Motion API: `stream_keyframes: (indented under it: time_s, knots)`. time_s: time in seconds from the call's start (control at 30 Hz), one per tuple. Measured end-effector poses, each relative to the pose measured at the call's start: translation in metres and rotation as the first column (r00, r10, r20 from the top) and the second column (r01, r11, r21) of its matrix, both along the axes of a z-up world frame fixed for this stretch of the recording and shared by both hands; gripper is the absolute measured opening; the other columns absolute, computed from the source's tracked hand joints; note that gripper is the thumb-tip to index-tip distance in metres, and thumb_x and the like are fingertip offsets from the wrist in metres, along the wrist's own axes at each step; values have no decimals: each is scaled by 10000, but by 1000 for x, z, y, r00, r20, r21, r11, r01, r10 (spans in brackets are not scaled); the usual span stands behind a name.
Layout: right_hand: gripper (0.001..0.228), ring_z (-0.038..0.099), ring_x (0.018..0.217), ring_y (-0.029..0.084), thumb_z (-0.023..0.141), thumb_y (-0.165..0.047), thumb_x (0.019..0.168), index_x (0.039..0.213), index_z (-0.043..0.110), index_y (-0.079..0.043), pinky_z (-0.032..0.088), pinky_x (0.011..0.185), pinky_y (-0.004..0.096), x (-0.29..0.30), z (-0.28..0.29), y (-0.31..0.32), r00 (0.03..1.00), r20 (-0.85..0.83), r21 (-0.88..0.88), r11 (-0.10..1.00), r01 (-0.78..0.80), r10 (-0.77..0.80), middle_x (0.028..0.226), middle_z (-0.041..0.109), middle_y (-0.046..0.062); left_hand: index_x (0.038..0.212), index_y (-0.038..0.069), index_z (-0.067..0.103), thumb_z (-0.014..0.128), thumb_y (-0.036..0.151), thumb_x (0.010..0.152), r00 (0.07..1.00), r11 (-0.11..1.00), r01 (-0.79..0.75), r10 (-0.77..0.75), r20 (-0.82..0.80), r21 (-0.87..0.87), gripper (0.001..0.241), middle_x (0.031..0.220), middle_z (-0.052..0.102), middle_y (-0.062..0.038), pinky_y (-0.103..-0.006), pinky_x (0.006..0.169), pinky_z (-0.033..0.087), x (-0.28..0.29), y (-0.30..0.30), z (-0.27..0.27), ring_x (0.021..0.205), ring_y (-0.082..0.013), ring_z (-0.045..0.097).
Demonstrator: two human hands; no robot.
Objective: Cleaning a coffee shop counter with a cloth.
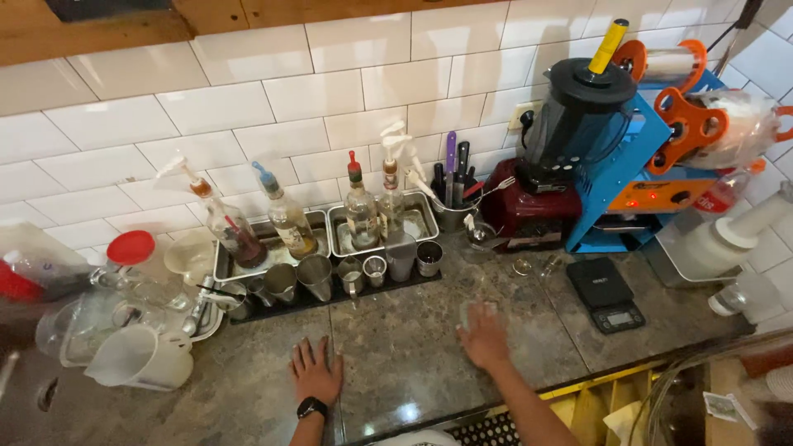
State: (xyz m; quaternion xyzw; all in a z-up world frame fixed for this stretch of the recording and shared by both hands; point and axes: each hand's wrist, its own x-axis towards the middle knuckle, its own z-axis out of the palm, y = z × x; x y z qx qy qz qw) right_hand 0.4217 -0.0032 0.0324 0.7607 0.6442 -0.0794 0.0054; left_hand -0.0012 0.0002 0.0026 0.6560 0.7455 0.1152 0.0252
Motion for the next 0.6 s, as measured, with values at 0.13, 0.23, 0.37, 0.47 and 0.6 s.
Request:
stream_keyframes:
  time_s: [0.13,0.23,0.37,0.47,0.6]
  knots:
    - [747,-23,1615,331,393,-459,1060,1664,116,-119,76,1276,500,-21,-4,-39,963,-158,10,976,-218,217,1757,0,132,1554,347,405,426,676,932,1000,1000,4,-3,-23,21,703,1663,333,-94,-559,1228,231,0,0,-2,1553,-369,261]
    - [685,-63,1612,343,331,-304,1088,1665,37,-81,74,1279,479,-6,3,-55,958,-153,-142,954,-263,241,1755,-53,136,1515,378,453,424,703,938,995,997,-27,33,-93,66,663,1642,371,-76,-531,1218,262,2,4,-7,1526,-350,326]
    - [750,-32,1616,369,339,-425,1067,1669,32,-99,110,1276,505,17,-18,-18,999,-51,-44,999,6,-8,1750,-13,170,1529,364,433,467,681,912,997,996,-8,15,-81,85,695,1669,329,-84,-538,1224,238,0,5,-12,1534,-350,307]
    - [737,187,1530,390,420,-414,1012,1601,206,-25,181,1240,512,2,-52,17,1000,-19,281,960,3,2,1660,202,203,1542,370,413,433,678,923,999,998,5,-3,-43,55,691,1671,321,-95,-543,1224,223,2,2,-3,1538,-364,286]
    - [800,334,1471,428,556,-321,956,1628,224,-41,285,1194,534,-66,-8,5,984,-77,177,973,-146,162,1666,279,224,1575,360,363,439,663,936,998,998,40,-39,-40,41,711,1677,303,-119,-547,1206,223,-3,0,-6,1542,-365,268]
